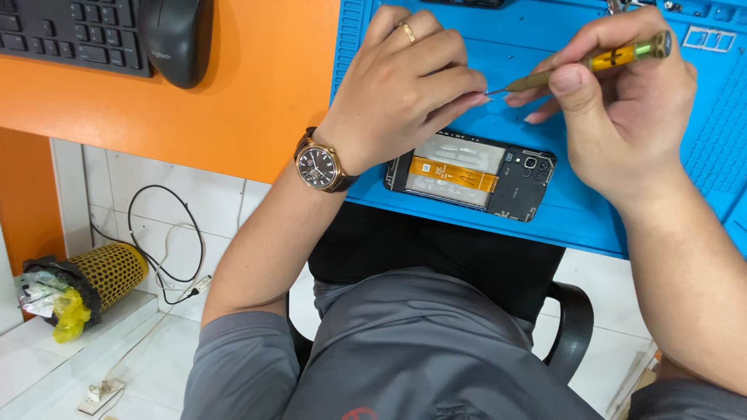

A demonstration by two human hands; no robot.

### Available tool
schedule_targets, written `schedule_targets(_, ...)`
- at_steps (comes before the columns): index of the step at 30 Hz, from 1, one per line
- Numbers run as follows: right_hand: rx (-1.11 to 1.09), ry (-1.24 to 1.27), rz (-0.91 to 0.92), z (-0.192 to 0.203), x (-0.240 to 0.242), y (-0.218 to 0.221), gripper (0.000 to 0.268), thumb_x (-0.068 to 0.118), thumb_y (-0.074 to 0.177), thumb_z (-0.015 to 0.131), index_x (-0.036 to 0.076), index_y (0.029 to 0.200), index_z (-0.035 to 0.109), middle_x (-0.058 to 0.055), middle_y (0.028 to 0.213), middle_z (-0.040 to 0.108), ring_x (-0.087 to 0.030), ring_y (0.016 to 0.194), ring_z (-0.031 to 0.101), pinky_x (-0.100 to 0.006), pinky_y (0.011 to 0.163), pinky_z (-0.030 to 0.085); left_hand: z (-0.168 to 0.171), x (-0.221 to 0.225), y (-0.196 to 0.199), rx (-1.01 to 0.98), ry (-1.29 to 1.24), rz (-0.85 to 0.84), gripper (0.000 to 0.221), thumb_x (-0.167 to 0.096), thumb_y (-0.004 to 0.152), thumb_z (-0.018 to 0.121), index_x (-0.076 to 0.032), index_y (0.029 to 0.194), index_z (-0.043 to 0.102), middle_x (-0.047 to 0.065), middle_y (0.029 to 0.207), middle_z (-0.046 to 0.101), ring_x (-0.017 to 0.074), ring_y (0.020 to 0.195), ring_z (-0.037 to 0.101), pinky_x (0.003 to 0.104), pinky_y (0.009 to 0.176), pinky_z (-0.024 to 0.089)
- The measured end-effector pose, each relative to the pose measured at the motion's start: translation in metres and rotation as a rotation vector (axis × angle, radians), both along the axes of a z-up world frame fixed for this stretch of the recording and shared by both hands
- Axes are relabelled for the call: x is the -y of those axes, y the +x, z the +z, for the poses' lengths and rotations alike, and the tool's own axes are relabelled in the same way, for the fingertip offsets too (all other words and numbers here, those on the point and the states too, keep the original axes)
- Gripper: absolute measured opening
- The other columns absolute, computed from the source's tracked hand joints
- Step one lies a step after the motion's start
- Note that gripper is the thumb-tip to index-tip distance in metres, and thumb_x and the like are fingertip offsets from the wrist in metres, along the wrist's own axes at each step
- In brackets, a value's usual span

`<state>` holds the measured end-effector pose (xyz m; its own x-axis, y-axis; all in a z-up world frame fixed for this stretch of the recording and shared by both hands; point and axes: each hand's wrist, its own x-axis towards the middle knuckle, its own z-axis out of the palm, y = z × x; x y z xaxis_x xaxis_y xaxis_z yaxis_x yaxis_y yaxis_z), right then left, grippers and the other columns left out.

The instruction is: The person disassembles a smartphone on a blue mat, using a screwdriver to remove screws and a prying tool to separate the back cover. They then use the screwdriver to disconnect internal components and remove the battery.

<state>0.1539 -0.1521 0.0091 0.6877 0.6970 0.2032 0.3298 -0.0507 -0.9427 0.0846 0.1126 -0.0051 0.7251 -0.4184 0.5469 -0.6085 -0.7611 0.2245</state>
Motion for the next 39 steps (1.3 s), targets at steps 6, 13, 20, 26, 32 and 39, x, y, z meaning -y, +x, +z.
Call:
schedule_targets(6,0.064,0.0,0.017,-0.0035,0.0013,0.0016,0.024,0.008,0.125,0.054,-0.012,0.129,0.041,-0.032,0.109,0.062,-0.047,0.103,0.082,-0.038,0.074,0.064,-0.0011,0.0011,-0.0013,-0.001,-0.016,-0.018,0.02,-0.035,0.115,0.076,-0.015,0.109,0.075,0.002,0.102,0.062,0.0264,0.098,0.053,0.043,0.085,0.039)
schedule_targets(13,0.056,-0.006,0.01,-0.0053,0.0024,0.001,0.025,0.009,0.123,0.056,-0.012,0.127,0.042,-0.032,0.107,0.064,-0.042,0.095,0.08,-0.035,0.071,0.06,0.002,0.0038,-0.0018,0.029,-0.019,-0.006,0.015,-0.026,0.115,0.076,-0.016,0.104,0.076,0.001,0.097,0.06,0.0249,0.093,0.051,0.041,0.083,0.038)
schedule_targets(20,0.127,-0.035,0.031,-0.0045,0.0054,0.0024,0.023,0.005,0.122,0.06,-0.014,0.127,0.047,-0.033,0.107,0.066,-0.04,0.091,0.08,-0.035,0.072,0.06,0.0007,0.0043,-0.0015,0.034,-0.032,-0.015,0.02,-0.027,0.115,0.074,-0.015,0.1,0.077,0.002,0.095,0.061,0.0255,0.091,0.052,0.041,0.082,0.039)
schedule_targets(26,0.17,-0.045,0.014,-0.0005,0.0027,-0.0003,0.024,0.006,0.123,0.06,-0.016,0.125,0.05,-0.032,0.104,0.068,-0.038,0.089,0.079,-0.036,0.073,0.061,-0.0004,0.0049,-0.002,0.017,-0.006,-0.007,0.022,-0.027,0.116,0.074,-0.014,0.099,0.076,0.001,0.094,0.061,0.0254,0.091,0.053,0.041,0.083,0.04)
schedule_targets(32,0.241,-0.065,0.032,-0.002,0.0046,0.0024,0.028,0.011,0.121,0.063,-0.015,0.125,0.054,-0.031,0.107,0.071,-0.038,0.09,0.08,-0.037,0.075,0.059,0.0003,0.0051,-0.0027,0.011,-0.005,-0.001,0.023,-0.028,0.116,0.073,-0.014,0.098,0.076,0.001,0.092,0.061,0.0259,0.091,0.053,0.041,0.082,0.039)
schedule_targets(39,0.305,-0.069,0.07,-0.0016,0.0046,0.0028,0.026,0.009,0.12,0.065,-0.014,0.126,0.054,-0.03,0.108,0.073,-0.037,0.092,0.08,-0.039,0.081,0.06,-0.0018,0.0048,-0.0028,0.016,0.013,0.004,0.022,-0.028,0.115,0.074,-0.014,0.098,0.077,0.001,0.092,0.062,0.0247,0.09,0.053,0.041,0.082,0.038)
